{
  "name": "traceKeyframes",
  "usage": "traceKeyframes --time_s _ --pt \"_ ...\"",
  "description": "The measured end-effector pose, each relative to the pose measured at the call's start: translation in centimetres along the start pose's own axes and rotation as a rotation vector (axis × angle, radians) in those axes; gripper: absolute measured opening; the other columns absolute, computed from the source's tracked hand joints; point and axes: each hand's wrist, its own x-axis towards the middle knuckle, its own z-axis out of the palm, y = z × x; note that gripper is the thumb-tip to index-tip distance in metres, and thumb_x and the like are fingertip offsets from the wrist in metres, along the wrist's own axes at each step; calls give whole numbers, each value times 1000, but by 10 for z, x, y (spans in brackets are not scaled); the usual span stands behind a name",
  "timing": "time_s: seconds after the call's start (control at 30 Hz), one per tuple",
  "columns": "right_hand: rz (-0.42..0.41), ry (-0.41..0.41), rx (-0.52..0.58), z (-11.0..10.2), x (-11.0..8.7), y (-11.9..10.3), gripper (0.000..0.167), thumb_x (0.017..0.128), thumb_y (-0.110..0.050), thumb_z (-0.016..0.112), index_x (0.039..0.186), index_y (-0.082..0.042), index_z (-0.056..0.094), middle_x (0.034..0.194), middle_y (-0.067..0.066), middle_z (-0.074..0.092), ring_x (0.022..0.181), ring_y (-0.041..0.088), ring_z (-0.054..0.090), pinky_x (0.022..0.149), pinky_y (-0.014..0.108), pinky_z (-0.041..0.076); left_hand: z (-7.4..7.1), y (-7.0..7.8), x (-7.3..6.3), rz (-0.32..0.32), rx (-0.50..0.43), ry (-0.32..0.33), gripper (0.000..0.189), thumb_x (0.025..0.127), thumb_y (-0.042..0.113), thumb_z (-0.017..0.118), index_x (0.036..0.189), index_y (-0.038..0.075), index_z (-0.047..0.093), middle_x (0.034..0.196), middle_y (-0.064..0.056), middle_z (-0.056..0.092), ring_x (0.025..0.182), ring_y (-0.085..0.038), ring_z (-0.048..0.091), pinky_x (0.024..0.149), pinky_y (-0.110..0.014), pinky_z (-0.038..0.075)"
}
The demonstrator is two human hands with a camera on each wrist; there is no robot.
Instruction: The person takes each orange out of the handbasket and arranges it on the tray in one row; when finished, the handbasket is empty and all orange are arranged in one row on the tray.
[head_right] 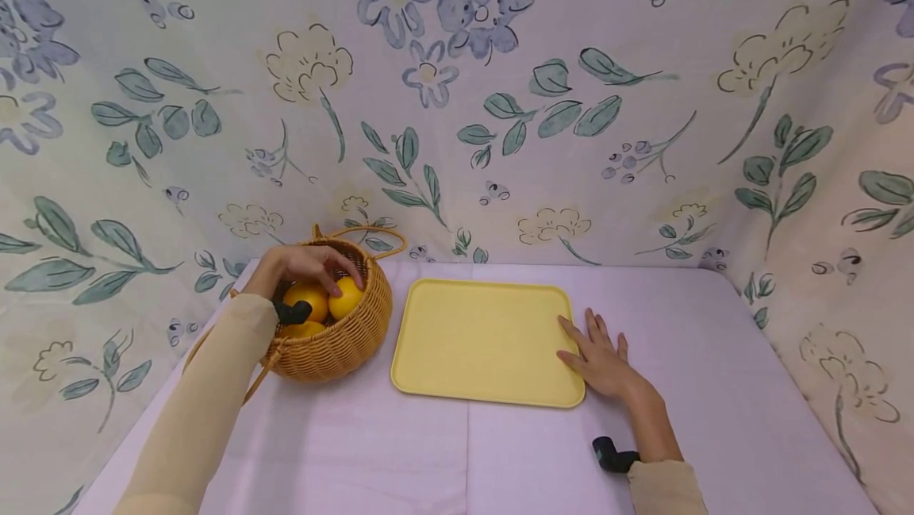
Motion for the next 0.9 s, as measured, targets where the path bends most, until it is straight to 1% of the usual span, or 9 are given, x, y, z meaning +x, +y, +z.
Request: traceKeyframes --time_s 0.1,0.2,0.27,0.37,0.47,0.6,0.7,0.77,0.9 --pt "1 -3 -3 0 0 0 73 105 -45 54 161 -5 30 165 41 -5 152 61 -8 112 82 -16 0 0 -2 8 17 27 37 98 9 69 134 11 68 141 -15 58 99 -19 57 83 -26 55" --pt "0 -2 -1 0 -1 0 72 105 -45 54 161 -5 30 165 41 -5 152 61 -8 112 82 -16 0 -1 -3 6 17 48 37 98 11 69 135 12 68 141 -15 58 98 -20 56 84 -28 54" --pt "3 0 -2 -1 -1 0 72 105 -45 54 161 -6 30 166 41 -5 152 61 -8 112 81 -16 0 0 -3 -7 33 61 37 98 14 70 135 15 68 144 -14 56 108 -23 56 91 -30 53" --pt "3 1 2 -1 -1 0 72 105 -45 55 161 -5 30 165 41 -5 152 61 -8 112 81 -16 -1 0 -6 -23 56 80 38 97 18 71 134 21 69 152 -10 51 128 -26 49 106 -37 46" --pt "6 0 -1 1 -1 1 72 105 -45 54 161 -5 30 165 41 -5 152 61 -8 112 81 -16 0 0 -7 -29 63 88 38 96 19 73 134 25 70 155 -7 50 136 -27 45 111 -39 42" --pt "3 2 0 1 -1 1 72 106 -45 54 161 -6 30 166 40 -5 152 61 -8 112 81 -16 0 0 -7 -11 40 69 40 97 17 71 137 22 69 154 -8 53 127 -24 51 104 -34 48" --pt "1 3 6 0 -2 1 72 106 -44 54 161 -5 29 166 40 -6 152 61 -9 112 81 -17 0 0 -6 -14 15 48 41 98 18 71 138 19 68 152 -9 54 118 -20 54 97 -29 52" --pt "1 0 8 0 -1 0 73 106 -45 54 161 -5 29 165 41 -6 152 61 -9 112 81 -17 0 1 -5 -24 15 42 41 98 20 71 138 20 68 152 -9 54 118 -18 55 97 -28 52" --pt "2 0 13 1 -1 -1 73 105 -45 54 161 -5 29 165 41 -6 152 61 -9 112 81 -17 1 2 -3 -46 38 63 38 96 22 74 134 23 71 151 -7 55 121 -20 54 99 -30 52"
